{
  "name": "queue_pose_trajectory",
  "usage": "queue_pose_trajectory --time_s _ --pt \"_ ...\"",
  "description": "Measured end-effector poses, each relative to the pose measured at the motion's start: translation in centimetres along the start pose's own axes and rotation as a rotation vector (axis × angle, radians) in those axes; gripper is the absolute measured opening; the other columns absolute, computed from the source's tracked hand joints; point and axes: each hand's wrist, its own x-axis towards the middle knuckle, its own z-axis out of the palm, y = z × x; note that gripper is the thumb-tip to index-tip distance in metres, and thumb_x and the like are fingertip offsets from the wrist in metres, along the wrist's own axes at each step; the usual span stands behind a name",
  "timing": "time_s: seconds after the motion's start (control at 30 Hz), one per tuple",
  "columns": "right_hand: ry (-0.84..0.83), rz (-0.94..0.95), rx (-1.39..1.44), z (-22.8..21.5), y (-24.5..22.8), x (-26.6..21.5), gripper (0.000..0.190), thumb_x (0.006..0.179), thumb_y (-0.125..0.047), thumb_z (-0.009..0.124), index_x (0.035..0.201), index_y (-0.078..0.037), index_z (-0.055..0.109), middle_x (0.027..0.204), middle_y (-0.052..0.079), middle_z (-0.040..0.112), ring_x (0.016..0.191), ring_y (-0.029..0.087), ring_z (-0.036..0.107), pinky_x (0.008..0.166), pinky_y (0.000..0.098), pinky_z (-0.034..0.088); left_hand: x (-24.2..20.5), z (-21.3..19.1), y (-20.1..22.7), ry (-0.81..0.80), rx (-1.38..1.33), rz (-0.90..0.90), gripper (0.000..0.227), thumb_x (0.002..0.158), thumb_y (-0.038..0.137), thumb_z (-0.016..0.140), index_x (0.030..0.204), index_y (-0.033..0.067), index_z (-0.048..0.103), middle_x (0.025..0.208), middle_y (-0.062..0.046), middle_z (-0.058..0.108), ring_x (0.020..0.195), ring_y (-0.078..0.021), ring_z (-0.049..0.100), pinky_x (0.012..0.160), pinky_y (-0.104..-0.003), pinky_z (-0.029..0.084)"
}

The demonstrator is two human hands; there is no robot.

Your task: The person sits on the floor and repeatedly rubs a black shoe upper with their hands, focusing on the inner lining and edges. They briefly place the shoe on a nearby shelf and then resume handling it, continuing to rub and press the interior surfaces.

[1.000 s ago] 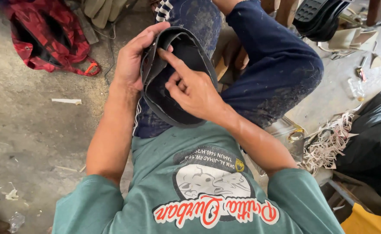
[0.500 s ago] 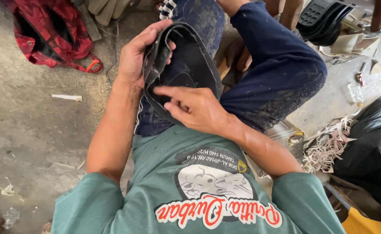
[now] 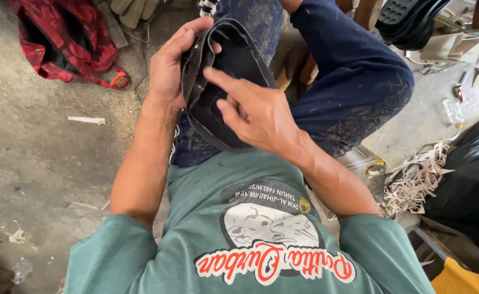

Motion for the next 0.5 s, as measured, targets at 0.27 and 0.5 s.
queue_pose_trajectory --time_s 0.27,0.5 --pt "0.007 -0.090 -0.733 1.1 2.2 0.1 0.043 0.100 -0.022 0.066 0.143 -0.022 0.060 0.081 -0.004 0.052 0.060 0.014 0.060 0.049 0.0297 0.046 0.4 -1.7 -0.7 -0.103 -0.115 -0.089 0.042 0.102 0.014 0.048 0.138 -0.0027 0.061 0.111 -0.022 0.075 0.040 -0.0050 0.033 0.035 -0.016 0.024" --pt "-0.026 -0.075 -0.752 1.7 3.1 0.6 0.054 0.095 -0.020 0.066 0.148 -0.024 0.056 0.085 -0.002 0.053 0.060 0.016 0.060 0.050 0.0320 0.047 0.6 -1.3 -0.3 -0.016 -0.244 -0.115 0.044 0.097 0.010 0.058 0.136 -0.0070 0.063 0.116 -0.022 0.074 0.106 -0.0277 0.074 0.103 -0.034 0.059"
